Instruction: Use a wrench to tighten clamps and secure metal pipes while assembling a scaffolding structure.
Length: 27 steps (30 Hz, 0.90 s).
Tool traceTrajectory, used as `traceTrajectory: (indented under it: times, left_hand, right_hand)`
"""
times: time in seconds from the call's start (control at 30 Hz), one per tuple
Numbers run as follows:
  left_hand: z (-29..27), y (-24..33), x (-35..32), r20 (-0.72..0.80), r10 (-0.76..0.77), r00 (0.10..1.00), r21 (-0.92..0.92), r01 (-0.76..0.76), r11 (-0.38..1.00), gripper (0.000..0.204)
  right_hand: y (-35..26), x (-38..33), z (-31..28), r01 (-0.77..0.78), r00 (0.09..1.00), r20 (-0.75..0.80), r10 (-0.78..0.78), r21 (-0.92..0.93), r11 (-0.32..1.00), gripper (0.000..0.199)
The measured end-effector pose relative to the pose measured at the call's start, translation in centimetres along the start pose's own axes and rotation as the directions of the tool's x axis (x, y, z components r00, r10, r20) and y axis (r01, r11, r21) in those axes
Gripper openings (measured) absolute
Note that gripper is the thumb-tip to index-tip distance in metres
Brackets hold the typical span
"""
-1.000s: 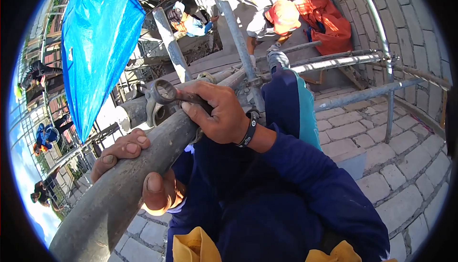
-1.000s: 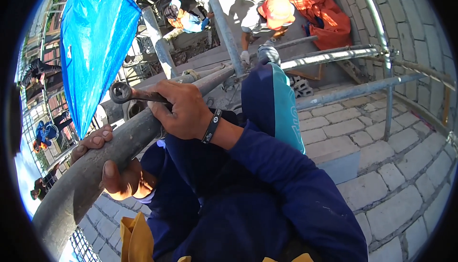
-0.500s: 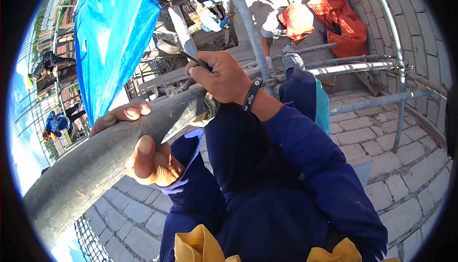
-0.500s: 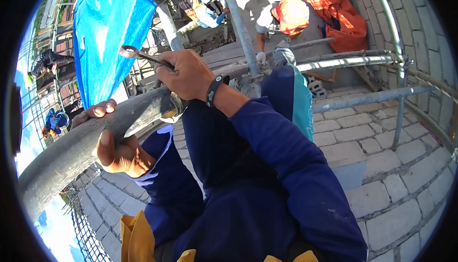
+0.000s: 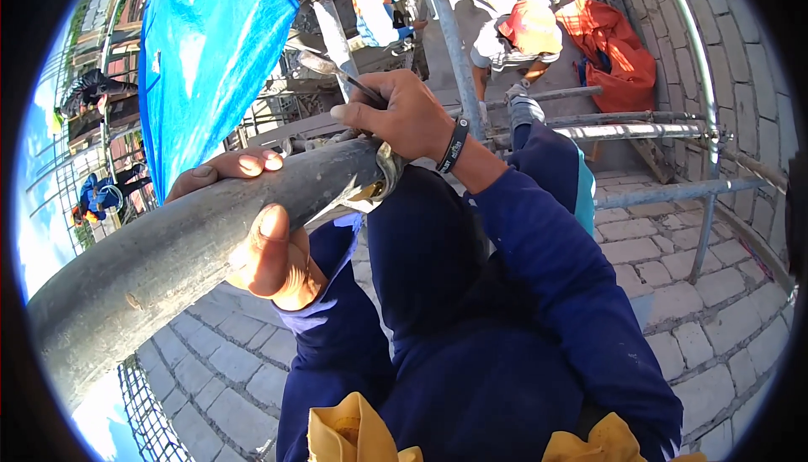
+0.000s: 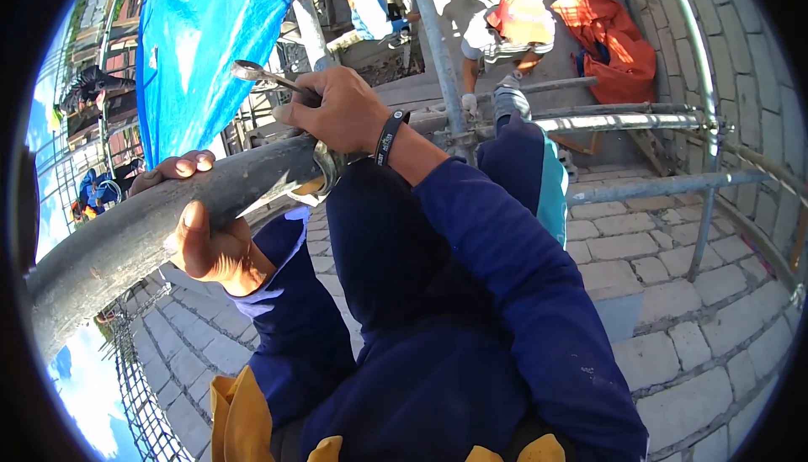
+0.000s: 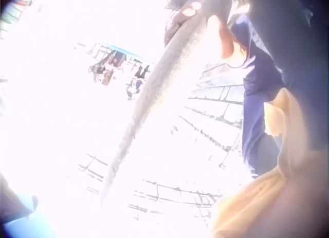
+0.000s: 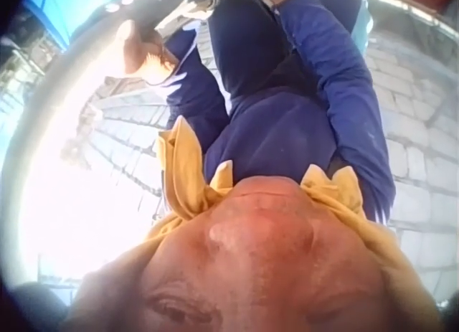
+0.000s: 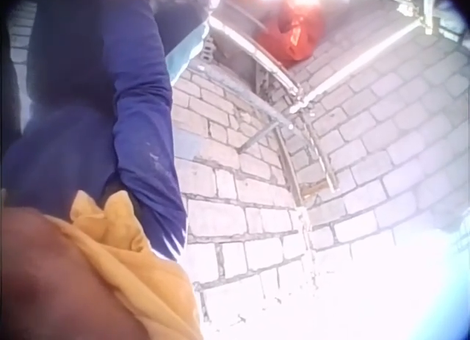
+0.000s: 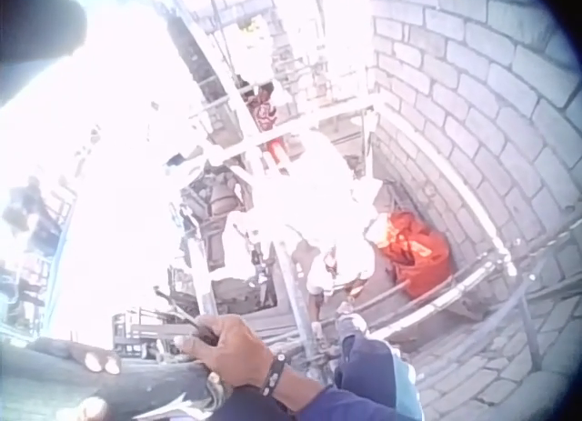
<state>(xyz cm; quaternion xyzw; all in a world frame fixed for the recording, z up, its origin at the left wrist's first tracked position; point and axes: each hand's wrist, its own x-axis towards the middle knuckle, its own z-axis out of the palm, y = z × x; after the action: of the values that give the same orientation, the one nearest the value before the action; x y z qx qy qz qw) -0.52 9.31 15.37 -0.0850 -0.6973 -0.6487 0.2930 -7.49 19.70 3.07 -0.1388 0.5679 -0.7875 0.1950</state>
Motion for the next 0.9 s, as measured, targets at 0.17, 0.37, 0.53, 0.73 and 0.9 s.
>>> traceTrajectory:
  times: [0.17, 0.37, 0.53, 0.73, 0.9]
  left_hand:
    - [0.1, 0.0, -0.1, 0.012, -0.009, 1.0, 0.021, 0.009, 1.0, 0.054]
    - [-0.7, 0.4, -0.1, -0.026, -0.065, 0.998, 0.047, 0.066, 0.997, 0.057]
    - [-0.7, 0.0, 0.1, 0.045, -0.084, 0.995, 0.014, 0.084, 0.996, 0.058]
    - [-0.3, -0.2, 0.3, 0.059, -0.052, 0.997, -0.026, 0.054, 0.998, 0.058]
    - [-0.8, 0.1, 0.2, 0.118, -0.045, 0.992, 0.021, 0.043, 0.999, 0.06]
  right_hand:
    - [0.0, 0.6, -1.0, 0.016, 0.972, 0.234, -0.004, -0.052, 0.999, 0.024]
    - [-1.7, 1.8, -2.3, -0.321, 0.84, 0.449, 0.305, -0.042, 0.946, 0.017]
    - [-2.8, 2.8, -2.9, -0.149, 0.82, 0.466, 0.331, -0.385, 0.911, 0.021]
    - [-1.6, 2.5, -2.4, 0.072, 0.885, 0.452, 0.116, -0.378, 0.923, 0.028]
    - [-1.1, 1.1, -2.4, 0.09, 0.936, 0.351, 0.02, -0.296, 0.951, 0.027]
